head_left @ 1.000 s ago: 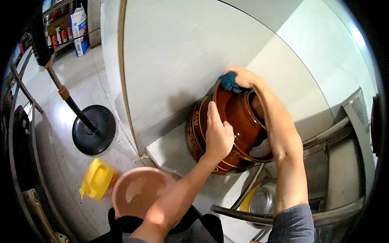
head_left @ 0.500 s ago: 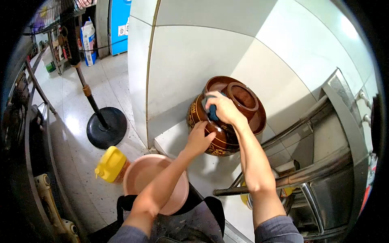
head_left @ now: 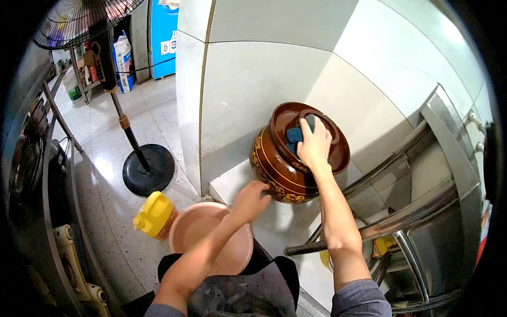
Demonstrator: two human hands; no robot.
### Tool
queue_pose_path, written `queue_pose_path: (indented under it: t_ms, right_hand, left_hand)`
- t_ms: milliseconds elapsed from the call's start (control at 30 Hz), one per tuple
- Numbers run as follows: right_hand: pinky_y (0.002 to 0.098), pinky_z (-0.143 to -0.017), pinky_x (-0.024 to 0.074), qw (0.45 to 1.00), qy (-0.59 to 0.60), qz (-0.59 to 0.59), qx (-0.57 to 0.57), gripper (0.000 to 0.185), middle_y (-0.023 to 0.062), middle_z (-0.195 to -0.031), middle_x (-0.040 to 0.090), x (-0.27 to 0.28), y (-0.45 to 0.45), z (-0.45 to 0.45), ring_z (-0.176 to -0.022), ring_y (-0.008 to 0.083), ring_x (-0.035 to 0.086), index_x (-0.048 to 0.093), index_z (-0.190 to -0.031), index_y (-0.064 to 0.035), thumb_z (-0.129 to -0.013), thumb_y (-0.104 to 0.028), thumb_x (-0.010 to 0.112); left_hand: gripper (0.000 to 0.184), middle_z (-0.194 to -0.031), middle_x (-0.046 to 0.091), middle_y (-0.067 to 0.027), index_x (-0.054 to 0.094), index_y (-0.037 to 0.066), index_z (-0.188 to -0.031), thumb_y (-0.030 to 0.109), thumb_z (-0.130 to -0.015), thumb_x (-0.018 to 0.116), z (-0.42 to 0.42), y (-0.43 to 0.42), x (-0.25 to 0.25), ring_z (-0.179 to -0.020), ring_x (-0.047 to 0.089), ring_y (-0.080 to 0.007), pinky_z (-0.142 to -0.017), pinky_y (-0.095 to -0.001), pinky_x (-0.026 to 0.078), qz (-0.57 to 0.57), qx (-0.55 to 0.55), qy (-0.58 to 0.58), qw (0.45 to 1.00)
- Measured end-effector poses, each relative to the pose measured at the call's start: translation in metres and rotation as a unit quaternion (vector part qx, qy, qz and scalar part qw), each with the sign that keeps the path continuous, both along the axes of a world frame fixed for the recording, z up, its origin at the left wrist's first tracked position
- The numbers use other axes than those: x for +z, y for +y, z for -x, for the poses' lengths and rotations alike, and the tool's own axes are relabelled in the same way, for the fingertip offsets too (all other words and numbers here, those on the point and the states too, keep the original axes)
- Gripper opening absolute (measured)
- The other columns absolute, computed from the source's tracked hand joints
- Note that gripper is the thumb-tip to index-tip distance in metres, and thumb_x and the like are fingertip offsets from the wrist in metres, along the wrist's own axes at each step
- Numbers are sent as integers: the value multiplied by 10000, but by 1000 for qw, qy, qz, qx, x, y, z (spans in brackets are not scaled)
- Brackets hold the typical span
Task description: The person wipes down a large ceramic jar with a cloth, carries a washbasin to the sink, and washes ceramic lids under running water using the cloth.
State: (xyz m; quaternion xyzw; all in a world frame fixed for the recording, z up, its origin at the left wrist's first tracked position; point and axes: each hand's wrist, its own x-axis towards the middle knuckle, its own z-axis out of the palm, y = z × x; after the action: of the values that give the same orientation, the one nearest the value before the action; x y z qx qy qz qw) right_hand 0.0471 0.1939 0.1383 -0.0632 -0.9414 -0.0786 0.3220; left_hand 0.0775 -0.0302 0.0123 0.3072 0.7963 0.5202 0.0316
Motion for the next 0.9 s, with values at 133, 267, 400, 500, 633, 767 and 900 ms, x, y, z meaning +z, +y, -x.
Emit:
queue_pose_path:
  t_ms: [133, 267, 400, 500, 633, 767, 900]
  right_hand:
    - [634, -1123, 267, 988, -105, -117, 9, 462, 193, -1405, 482, 9, 7, 57, -1367, 367, 412, 600, -1296, -151, -836, -124, 647]
    - [563, -1084, 389, 960, -234, -69, -140, 352, 202, -1318, 571, 36, 29, 122, -1234, 381, 565, 670, -1226, -116, -923, -217, 520]
    - [501, -941, 529, 969, -155, 55, -182, 327, 249, -1225, 653, 9, 165, 159, -1101, 431, 649, 730, -1097, -35, -884, -195, 540]
    - [493, -955, 518, 925, -220, 126, -283, 342, 260, -1183, 678, 30, 201, 107, -1109, 435, 654, 725, -1108, -16, -896, -184, 516]
    - [487, -959, 517, 893, -247, 166, -337, 347, 252, -1231, 661, 14, 227, 52, -1147, 441, 637, 718, -1132, -13, -927, -160, 480]
    - [451, -944, 531, 901, -289, 43, -321, 315, 220, -1259, 622, -18, 212, 19, -1182, 366, 608, 708, -1171, -39, -971, -147, 490]
    - [449, -924, 499, 868, -330, -55, -366, 348, 131, -1375, 469, -27, 158, -7, -1232, 296, 504, 680, -1223, -51, -967, -248, 551]
  left_hand:
    - [351, -1242, 626, -192, 662, 18, -1157, 214, -866, 665, -1, 7, 7, -1150, 599, -374, -1011, -415, 473, -15, -31, -56, 998]
    - [334, -1235, 631, -185, 664, 15, -1148, 203, -872, 666, 9, 12, -5, -1127, 611, -371, -1000, -411, 481, -16, -5, -3, 1000]
    - [322, -1223, 626, -190, 671, 18, -1152, 203, -889, 643, 22, 13, 2, -1115, 607, -368, -973, -423, 481, -21, 7, -77, 997]
    - [304, -1184, 644, -190, 677, 11, -1138, 185, -891, 640, 29, 20, -1, -1071, 632, -352, -928, -409, 507, -45, 24, -112, 992]
    - [282, -1137, 676, -167, 693, 11, -1125, 163, -891, 655, 27, 22, 2, -1016, 671, -300, -867, -370, 537, -67, 12, -121, 990]
    - [291, -1137, 681, -151, 694, 18, -1146, 164, -897, 664, 17, 20, 3, -1023, 673, -279, -895, -362, 534, -63, -16, -107, 992]
    - [278, -1115, 679, -154, 690, 7, -1130, 163, -902, 657, -5, 16, 14, -996, 674, -275, -874, -366, 537, -81, -45, -94, 991]
